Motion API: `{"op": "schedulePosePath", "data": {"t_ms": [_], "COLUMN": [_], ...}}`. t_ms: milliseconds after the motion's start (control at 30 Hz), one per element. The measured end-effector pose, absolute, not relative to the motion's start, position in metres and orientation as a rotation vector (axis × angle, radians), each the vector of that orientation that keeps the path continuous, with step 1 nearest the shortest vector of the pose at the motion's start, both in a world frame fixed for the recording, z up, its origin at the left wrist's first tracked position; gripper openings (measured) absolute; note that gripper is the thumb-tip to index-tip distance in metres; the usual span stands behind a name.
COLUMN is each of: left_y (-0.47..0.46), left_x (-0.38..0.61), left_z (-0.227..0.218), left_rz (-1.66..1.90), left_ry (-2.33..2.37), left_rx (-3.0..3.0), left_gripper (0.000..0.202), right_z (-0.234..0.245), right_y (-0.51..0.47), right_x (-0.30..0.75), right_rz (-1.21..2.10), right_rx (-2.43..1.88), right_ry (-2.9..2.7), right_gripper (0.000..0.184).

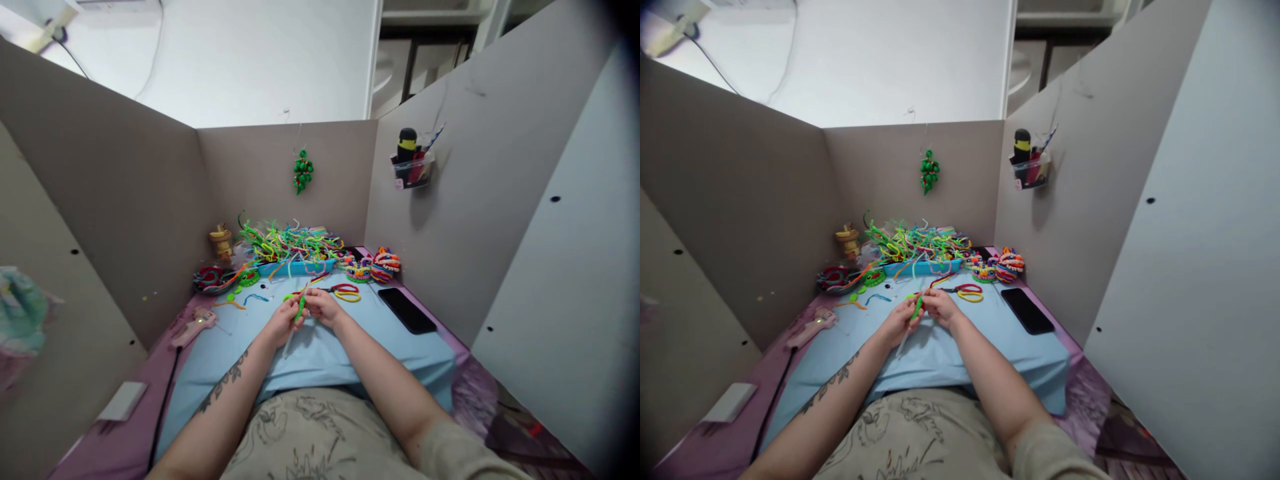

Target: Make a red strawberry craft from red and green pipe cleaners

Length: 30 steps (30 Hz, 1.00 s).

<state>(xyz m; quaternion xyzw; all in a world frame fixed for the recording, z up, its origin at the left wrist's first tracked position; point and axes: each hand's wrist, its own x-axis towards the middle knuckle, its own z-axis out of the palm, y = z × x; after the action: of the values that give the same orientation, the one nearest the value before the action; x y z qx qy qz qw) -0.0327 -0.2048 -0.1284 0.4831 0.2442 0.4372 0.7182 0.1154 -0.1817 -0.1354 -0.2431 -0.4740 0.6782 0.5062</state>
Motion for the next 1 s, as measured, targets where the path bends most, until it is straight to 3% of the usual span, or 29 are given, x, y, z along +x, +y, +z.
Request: {"op": "schedulePosePath", "data": {"t_ms": [467,1000], "left_y": [-0.197,-0.193], "left_x": [-0.032,-0.031], "left_z": [-0.135,-0.14], "left_rz": [1.234,1.143], "left_ry": [0.851,0.826], "left_rx": [1.149,1.166], "left_gripper": [0.032,0.039], "right_z": [-0.138,-0.139], "right_y": [-0.177,-0.176], "right_x": [0.112,0.113], "right_rz": [1.38,1.456], "right_rx": [-0.754,-0.723], "right_ry": [-1.121,-1.009], "right_gripper": [0.031,0.023]}}
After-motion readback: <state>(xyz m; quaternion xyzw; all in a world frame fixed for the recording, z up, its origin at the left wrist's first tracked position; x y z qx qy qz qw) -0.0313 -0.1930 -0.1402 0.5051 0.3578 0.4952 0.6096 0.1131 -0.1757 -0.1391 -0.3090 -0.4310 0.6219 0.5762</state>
